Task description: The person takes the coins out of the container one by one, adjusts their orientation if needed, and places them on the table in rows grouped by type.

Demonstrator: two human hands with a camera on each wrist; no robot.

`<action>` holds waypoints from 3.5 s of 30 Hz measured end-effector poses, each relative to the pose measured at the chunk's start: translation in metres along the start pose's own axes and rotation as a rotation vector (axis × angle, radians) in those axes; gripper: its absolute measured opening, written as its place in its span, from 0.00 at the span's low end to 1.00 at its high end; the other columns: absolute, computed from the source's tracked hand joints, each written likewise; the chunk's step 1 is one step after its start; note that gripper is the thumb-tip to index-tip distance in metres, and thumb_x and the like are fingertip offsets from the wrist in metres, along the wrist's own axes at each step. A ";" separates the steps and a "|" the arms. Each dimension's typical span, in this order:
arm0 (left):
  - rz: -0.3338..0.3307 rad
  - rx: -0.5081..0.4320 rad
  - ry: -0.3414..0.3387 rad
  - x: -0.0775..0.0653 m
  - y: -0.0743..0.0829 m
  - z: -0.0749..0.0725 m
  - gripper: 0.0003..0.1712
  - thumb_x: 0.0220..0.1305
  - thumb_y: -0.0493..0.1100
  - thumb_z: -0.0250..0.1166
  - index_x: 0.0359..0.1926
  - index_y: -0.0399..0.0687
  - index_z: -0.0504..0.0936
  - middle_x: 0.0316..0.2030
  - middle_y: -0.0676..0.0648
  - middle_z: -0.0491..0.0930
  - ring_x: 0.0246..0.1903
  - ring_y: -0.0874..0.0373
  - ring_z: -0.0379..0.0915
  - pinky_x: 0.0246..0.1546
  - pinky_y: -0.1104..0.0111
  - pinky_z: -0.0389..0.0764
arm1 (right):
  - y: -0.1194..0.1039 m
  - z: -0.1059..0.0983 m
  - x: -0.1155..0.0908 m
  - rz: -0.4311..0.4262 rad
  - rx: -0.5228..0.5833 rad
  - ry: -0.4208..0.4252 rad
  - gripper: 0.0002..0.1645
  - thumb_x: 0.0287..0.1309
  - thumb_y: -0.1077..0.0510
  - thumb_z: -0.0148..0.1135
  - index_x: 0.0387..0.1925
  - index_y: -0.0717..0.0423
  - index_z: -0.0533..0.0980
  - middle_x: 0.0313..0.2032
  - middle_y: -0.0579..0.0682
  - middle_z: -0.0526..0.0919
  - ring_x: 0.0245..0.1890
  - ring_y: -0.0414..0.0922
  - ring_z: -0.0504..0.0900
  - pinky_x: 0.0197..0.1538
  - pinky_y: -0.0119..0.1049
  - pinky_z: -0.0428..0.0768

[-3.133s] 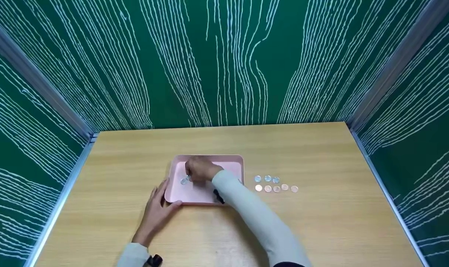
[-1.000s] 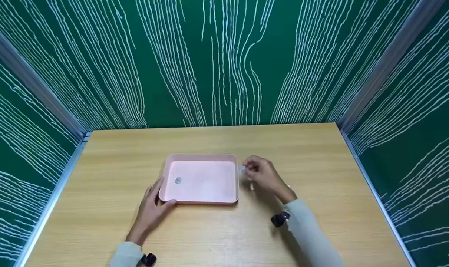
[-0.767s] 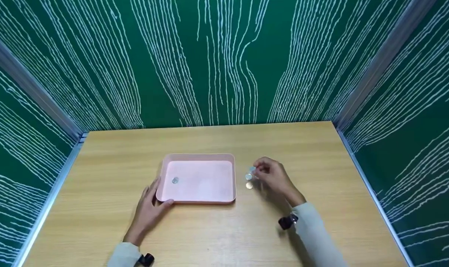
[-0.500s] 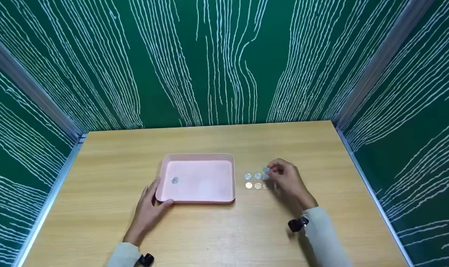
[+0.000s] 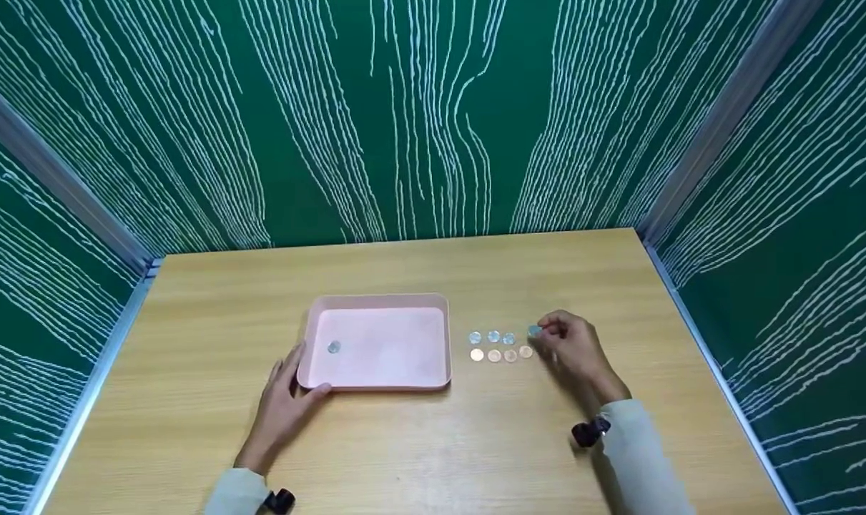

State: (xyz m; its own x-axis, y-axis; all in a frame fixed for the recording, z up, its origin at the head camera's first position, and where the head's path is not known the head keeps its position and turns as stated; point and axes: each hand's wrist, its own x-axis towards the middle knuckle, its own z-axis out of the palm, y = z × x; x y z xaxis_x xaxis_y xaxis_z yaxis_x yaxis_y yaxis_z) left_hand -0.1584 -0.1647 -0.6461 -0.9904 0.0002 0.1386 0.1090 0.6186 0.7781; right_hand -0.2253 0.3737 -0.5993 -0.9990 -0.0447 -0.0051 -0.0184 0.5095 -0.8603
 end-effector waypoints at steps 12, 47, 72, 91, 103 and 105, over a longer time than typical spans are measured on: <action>-0.015 -0.001 -0.002 0.000 0.001 -0.001 0.61 0.63 0.67 0.79 0.87 0.48 0.63 0.82 0.30 0.61 0.82 0.23 0.48 0.83 0.32 0.53 | 0.007 0.012 0.010 -0.003 -0.078 -0.027 0.06 0.71 0.71 0.68 0.48 0.68 0.83 0.38 0.57 0.88 0.33 0.42 0.81 0.29 0.28 0.78; 0.044 0.005 0.017 0.001 0.000 -0.002 0.62 0.64 0.67 0.78 0.86 0.42 0.62 0.82 0.29 0.62 0.83 0.31 0.54 0.87 0.42 0.46 | -0.032 0.047 0.021 -0.041 -0.062 -0.070 0.08 0.76 0.68 0.65 0.52 0.69 0.82 0.40 0.62 0.86 0.30 0.52 0.84 0.24 0.31 0.80; 0.024 -0.010 0.018 0.001 0.002 0.000 0.61 0.63 0.66 0.79 0.86 0.45 0.63 0.82 0.30 0.62 0.83 0.30 0.53 0.87 0.41 0.47 | -0.080 0.103 0.049 -0.239 -0.141 -0.229 0.05 0.73 0.68 0.68 0.47 0.64 0.86 0.39 0.53 0.88 0.38 0.47 0.82 0.39 0.30 0.82; 0.011 -0.004 0.010 0.002 0.000 -0.001 0.61 0.62 0.68 0.79 0.87 0.48 0.63 0.82 0.29 0.61 0.83 0.26 0.50 0.84 0.35 0.50 | -0.118 0.150 0.054 -0.411 -0.116 -0.383 0.10 0.69 0.70 0.70 0.50 0.67 0.87 0.42 0.54 0.87 0.41 0.46 0.82 0.43 0.33 0.83; 0.008 0.003 0.010 0.002 -0.001 0.001 0.61 0.63 0.68 0.79 0.87 0.48 0.63 0.82 0.27 0.61 0.83 0.26 0.50 0.85 0.36 0.51 | -0.130 0.182 0.069 -0.436 -0.175 -0.536 0.12 0.69 0.65 0.75 0.52 0.62 0.88 0.41 0.48 0.89 0.40 0.43 0.82 0.44 0.33 0.85; 0.002 0.003 0.006 0.002 -0.001 0.001 0.61 0.63 0.68 0.79 0.87 0.48 0.63 0.82 0.28 0.61 0.83 0.26 0.50 0.84 0.35 0.51 | -0.130 0.187 0.070 -0.441 -0.186 -0.543 0.12 0.68 0.65 0.75 0.52 0.61 0.88 0.41 0.47 0.89 0.40 0.42 0.82 0.45 0.33 0.85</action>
State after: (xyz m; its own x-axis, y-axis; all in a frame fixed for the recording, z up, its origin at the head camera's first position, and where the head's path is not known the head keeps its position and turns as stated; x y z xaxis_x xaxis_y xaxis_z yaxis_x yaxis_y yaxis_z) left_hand -0.1602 -0.1642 -0.6470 -0.9896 -0.0034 0.1439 0.1107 0.6212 0.7758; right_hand -0.2847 0.1438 -0.5826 -0.7362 -0.6761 0.0283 -0.4701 0.4809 -0.7401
